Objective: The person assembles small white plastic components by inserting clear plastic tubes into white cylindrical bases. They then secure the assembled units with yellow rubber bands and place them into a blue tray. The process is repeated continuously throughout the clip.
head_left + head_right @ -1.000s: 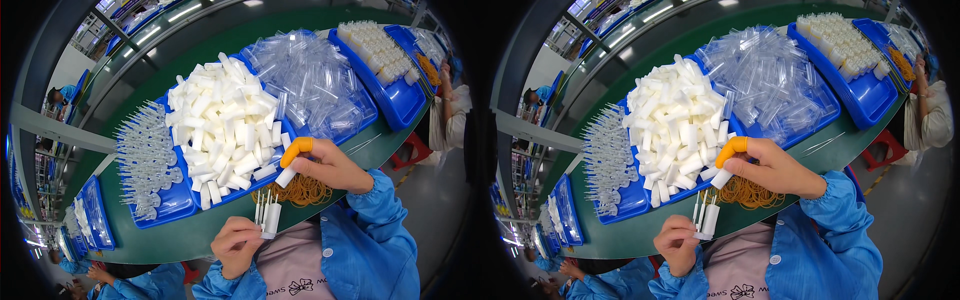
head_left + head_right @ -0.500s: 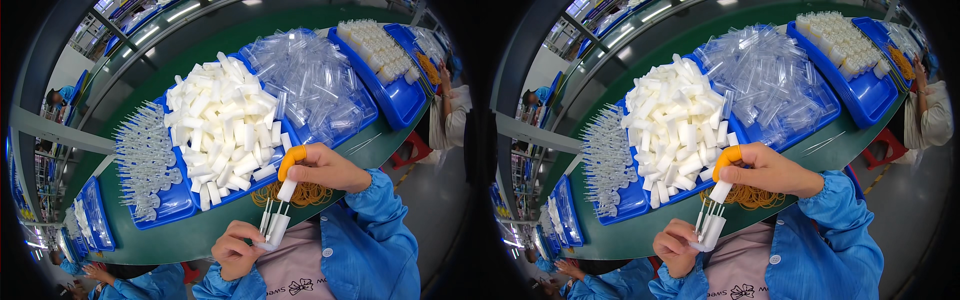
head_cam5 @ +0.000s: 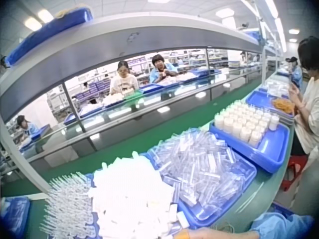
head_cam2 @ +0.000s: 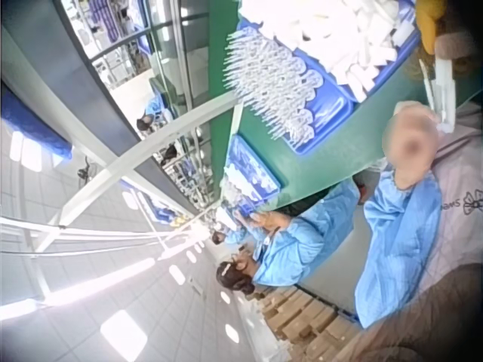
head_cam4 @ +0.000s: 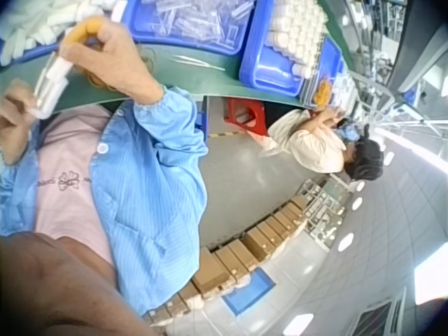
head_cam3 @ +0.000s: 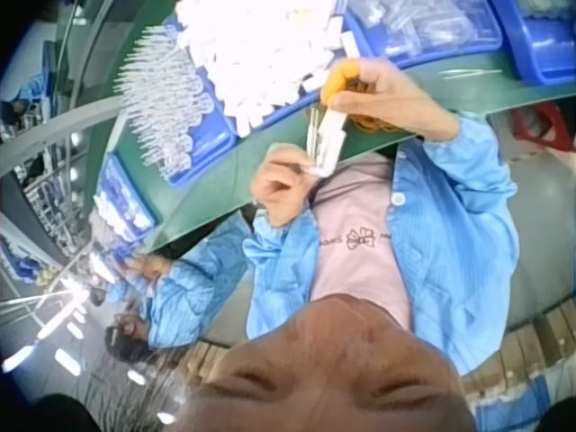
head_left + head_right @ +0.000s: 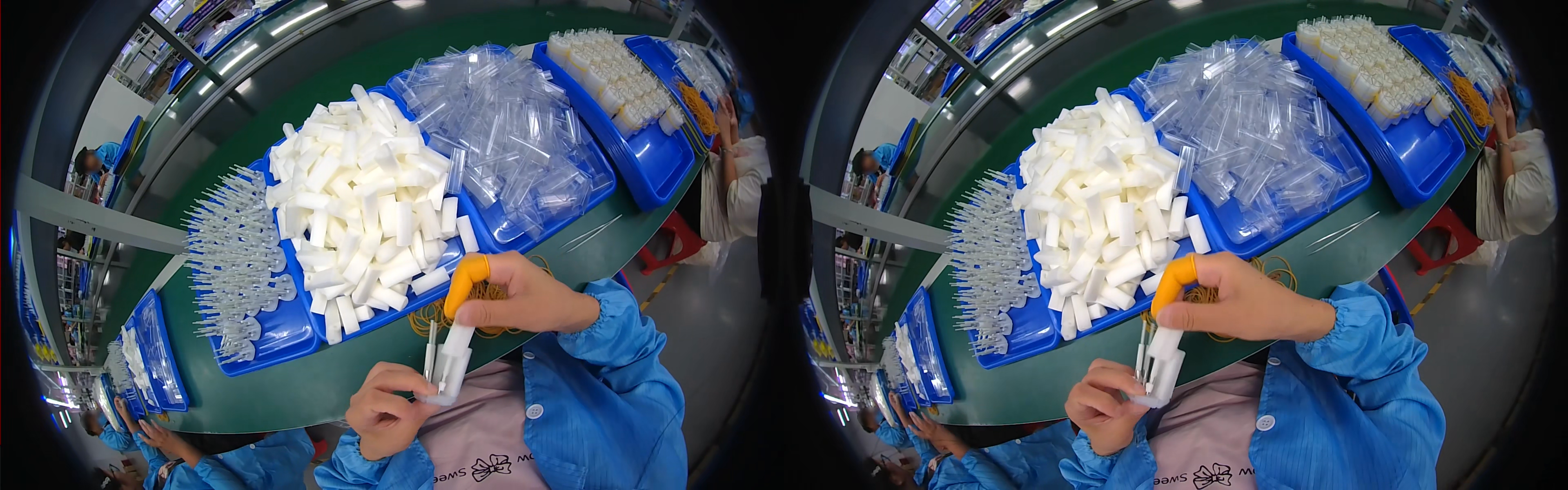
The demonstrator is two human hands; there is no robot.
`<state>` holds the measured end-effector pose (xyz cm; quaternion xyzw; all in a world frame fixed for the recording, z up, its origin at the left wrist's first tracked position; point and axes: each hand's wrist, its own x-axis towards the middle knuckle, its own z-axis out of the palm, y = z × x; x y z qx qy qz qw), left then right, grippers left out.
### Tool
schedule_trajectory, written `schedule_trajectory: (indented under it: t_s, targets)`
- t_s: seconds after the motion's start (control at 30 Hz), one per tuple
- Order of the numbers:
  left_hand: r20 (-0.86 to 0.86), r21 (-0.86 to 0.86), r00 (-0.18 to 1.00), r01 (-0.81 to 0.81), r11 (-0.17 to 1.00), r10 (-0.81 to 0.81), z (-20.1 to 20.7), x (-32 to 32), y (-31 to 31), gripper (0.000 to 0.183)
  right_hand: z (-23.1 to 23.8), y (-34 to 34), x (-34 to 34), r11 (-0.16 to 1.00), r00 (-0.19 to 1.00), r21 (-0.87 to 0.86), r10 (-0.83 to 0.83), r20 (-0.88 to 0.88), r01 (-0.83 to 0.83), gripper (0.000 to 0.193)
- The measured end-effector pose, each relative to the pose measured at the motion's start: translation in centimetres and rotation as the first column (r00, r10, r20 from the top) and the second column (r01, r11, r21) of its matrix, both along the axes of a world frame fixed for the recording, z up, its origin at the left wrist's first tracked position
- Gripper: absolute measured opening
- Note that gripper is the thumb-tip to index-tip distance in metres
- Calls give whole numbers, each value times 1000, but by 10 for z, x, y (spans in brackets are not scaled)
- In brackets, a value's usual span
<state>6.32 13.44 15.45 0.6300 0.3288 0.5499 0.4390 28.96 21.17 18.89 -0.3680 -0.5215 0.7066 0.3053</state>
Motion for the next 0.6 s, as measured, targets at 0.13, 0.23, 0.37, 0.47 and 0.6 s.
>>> schedule_trajectory:
  t_s: [0.13,0.23,0.37,0.47,0.6]
  targets:
    - [23,-7,983,-180,984,180,6,12,-7,33,-8,-12,-9,945,998,325,-4,56,-14,15]
    - [-3,78,943,-333,940,334,7,23,-10,32,-7,-25,-20,906,996,421,-75,55,45,17]
    - [-211,39,961,-175,984,179,0,7,-8,34,-6,-24,-21,898,996,438,-69,51,40,17]
    - [-212,-103,955,-235,967,209,-1,2,-8,29,-5,-7,-17,818,978,575,-123,166,5,20]
    - [5,-340,968,-233,911,249,-2,-3,-10,24,-11,13,-14,584,756,785,-412,508,-208,28]
